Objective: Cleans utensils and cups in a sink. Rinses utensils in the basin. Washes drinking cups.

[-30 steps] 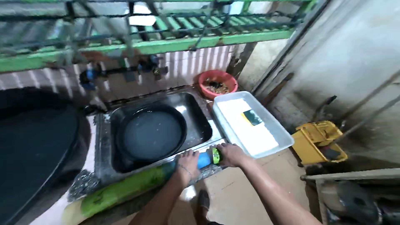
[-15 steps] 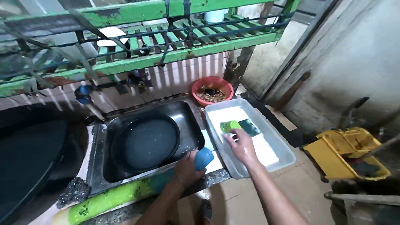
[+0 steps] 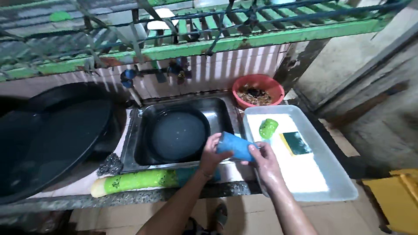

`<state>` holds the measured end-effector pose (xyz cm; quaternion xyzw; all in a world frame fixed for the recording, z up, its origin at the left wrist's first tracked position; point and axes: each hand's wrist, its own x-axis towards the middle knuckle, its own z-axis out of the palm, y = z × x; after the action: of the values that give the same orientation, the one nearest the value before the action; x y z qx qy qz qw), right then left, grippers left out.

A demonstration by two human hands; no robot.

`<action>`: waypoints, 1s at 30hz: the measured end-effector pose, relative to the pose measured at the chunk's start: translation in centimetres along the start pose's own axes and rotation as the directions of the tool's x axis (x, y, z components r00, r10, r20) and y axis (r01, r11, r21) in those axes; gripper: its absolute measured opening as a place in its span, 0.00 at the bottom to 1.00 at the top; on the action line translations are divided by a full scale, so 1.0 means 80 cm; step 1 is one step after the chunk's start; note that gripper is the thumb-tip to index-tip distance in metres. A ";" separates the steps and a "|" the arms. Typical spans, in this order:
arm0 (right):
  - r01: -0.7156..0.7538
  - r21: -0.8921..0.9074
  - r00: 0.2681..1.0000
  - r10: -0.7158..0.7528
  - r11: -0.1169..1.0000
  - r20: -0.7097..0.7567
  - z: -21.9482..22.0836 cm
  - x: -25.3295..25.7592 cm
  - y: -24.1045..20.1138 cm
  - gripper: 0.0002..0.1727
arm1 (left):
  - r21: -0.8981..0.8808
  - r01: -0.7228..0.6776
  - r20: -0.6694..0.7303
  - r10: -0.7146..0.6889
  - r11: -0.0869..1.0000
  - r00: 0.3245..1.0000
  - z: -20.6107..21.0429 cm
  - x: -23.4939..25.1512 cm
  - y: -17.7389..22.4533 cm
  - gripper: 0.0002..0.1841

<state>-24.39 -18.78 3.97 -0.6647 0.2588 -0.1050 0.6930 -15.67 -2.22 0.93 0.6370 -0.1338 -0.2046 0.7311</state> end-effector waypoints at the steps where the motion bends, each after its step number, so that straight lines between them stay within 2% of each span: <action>1: -0.033 -0.024 0.998 0.034 0.999 0.059 0.017 -0.002 0.009 0.19 | -0.048 0.001 -0.058 -0.004 0.999 0.998 -0.012 0.003 0.000 0.37; 3: 0.007 -0.199 0.975 0.038 0.980 0.220 0.045 -0.004 0.032 0.22 | -0.018 0.026 -0.214 -0.029 1.000 0.976 -0.049 0.018 0.000 0.36; 4: 0.068 -0.311 0.961 0.022 0.948 0.276 0.054 -0.006 0.041 0.25 | 0.085 0.060 -0.297 -0.033 0.995 0.954 -0.078 0.033 -0.001 0.37; 5: 0.089 -0.392 0.952 0.037 0.916 0.303 0.060 -0.009 0.047 0.28 | 0.276 0.147 -0.336 -0.048 0.950 0.941 -0.114 0.051 -0.001 0.41; 6: 0.094 -0.439 0.946 0.057 0.893 0.318 0.061 -0.012 0.053 0.31 | 0.500 0.253 -0.340 -0.081 0.828 0.937 -0.154 0.073 -0.003 0.47; 8: 0.091 -0.458 0.944 0.069 0.884 0.321 0.053 -0.021 0.067 0.30 | 0.836 0.337 -0.298 -0.156 0.433 0.942 -0.228 0.114 -0.027 0.56; 9: 0.091 -0.460 0.950 0.062 0.883 0.307 0.047 -0.028 0.073 0.28 | 0.918 0.318 -0.272 -0.207 0.237 0.940 -0.259 0.128 -0.045 0.56; 10: 0.085 -0.464 0.955 0.060 0.882 0.289 0.041 -0.034 0.077 0.27 | 0.953 0.286 -0.253 -0.265 0.096 0.930 -0.281 0.140 -0.062 0.53; 11: 0.072 -0.471 0.962 0.064 0.879 0.266 0.034 -0.041 0.079 0.27 | 0.970 0.244 -0.231 -0.307 0.005 0.923 -0.298 0.148 -0.077 0.47; 13: 0.041 -0.486 0.978 0.065 0.873 0.200 0.023 -0.056 0.078 0.27 | 0.980 0.191 -0.197 -0.355 -0.052 0.914 -0.317 0.158 -0.109 0.38; 18: 0.032 -0.510 0.998 -0.002 0.860 0.060 0.012 -0.074 0.071 0.24 | 0.983 0.169 -0.124 -0.409 0.075 0.904 -0.287 0.180 -0.154 0.42; 20: 0.067 -0.491 0.998 -0.060 0.869 0.030 0.012 -0.068 0.070 0.24 | 0.971 0.135 -0.054 -0.372 0.196 0.927 -0.275 0.189 -0.171 0.45; 22: 0.097 -0.473 0.994 -0.105 0.876 0.011 0.014 -0.055 0.068 0.24 | 0.927 0.087 0.021 -0.283 0.364 0.959 -0.257 0.195 -0.169 0.51; 25: 0.106 -0.431 0.991 -0.130 0.896 -0.027 0.013 -0.022 0.054 0.23 | 0.823 -0.032 0.092 -0.079 0.567 0.993 -0.210 0.198 -0.137 0.49; 27: 0.133 -0.407 0.978 -0.187 0.903 -0.096 0.011 0.007 0.037 0.19 | 0.726 -0.143 0.146 0.052 0.672 0.988 -0.168 0.193 -0.098 0.48; 29: 0.170 -0.339 0.952 -0.243 0.925 -0.187 0.008 0.040 0.015 0.14 | 0.641 -0.276 0.211 0.181 0.716 0.961 -0.121 0.189 -0.056 0.48; 30: 0.177 -0.262 0.942 -0.241 0.949 -0.234 0.006 0.059 0.004 0.13 | 0.621 -0.300 0.253 0.177 0.724 0.951 -0.096 0.187 -0.028 0.49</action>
<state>-20.21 -20.63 2.63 -0.7466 0.2867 -0.2340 0.5528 0.71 -2.71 -3.44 0.8081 -0.3416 -0.1046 0.4683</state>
